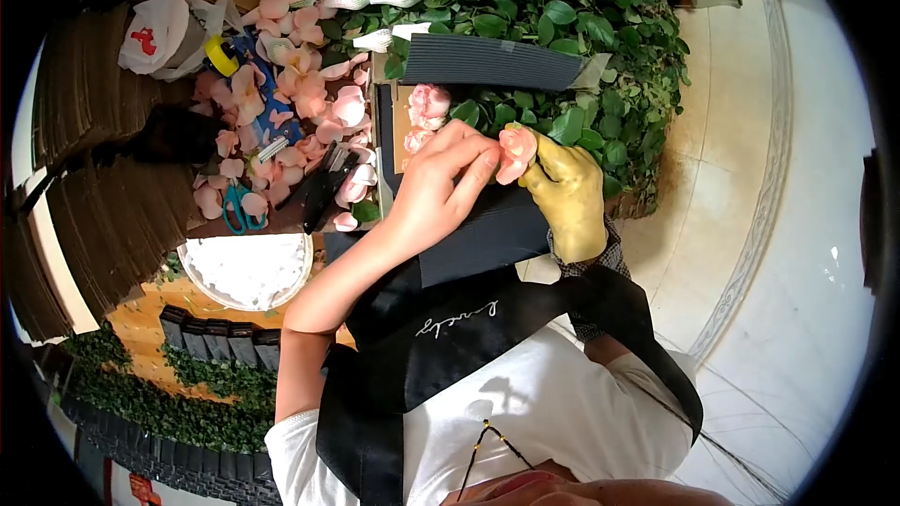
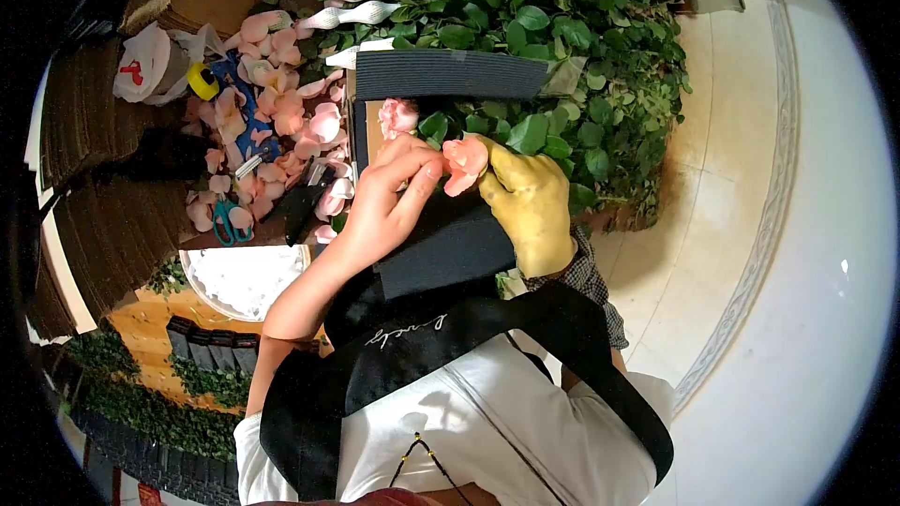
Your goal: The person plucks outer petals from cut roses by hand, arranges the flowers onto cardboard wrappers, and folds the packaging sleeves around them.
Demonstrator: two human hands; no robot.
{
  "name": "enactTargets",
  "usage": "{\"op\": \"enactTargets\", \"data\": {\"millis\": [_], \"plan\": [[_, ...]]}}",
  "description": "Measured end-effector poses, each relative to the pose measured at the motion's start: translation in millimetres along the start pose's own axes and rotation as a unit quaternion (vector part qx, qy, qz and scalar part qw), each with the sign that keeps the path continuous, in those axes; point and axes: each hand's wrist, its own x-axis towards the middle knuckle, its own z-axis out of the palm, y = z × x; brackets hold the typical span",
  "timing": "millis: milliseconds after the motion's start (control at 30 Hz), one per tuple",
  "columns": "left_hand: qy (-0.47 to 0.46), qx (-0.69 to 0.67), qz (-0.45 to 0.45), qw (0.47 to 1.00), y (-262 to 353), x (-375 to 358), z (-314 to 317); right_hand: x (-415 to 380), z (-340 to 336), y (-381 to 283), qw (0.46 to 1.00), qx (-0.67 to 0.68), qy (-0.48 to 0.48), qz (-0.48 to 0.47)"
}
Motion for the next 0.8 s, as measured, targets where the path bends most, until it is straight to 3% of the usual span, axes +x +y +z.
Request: {"op": "enactTargets", "data": {"millis": [133,200,267,367,500,600,800], "plan": [[-0.032,0.066,0.070,0.995,7,-2,0,-1,2,0,0.997,-0.038,0.044,-0.049],[-0.042,0.240,0.176,0.954,13,-2,-3,-4,1,0,0.998,-0.058,0.026,-0.027],[-0.016,0.244,0.171,0.954,13,-4,-2,-5,-1,-1,0.997,-0.078,0.007,-0.007],[0.095,0.217,0.150,0.960,13,-3,-3,-5,-5,-5,0.999,-0.043,0.015,-0.002],[0.071,0.094,0.063,0.991,13,-5,4,-4,1,-3,0.998,-0.047,0.032,-0.021],[0.035,0.050,0.076,0.995,6,-6,7,-4,4,0,0.997,-0.051,0.049,-0.036],[0.039,0.166,0.126,0.977,14,-6,10,-4,4,0,0.994,-0.088,0.048,-0.054]]}}
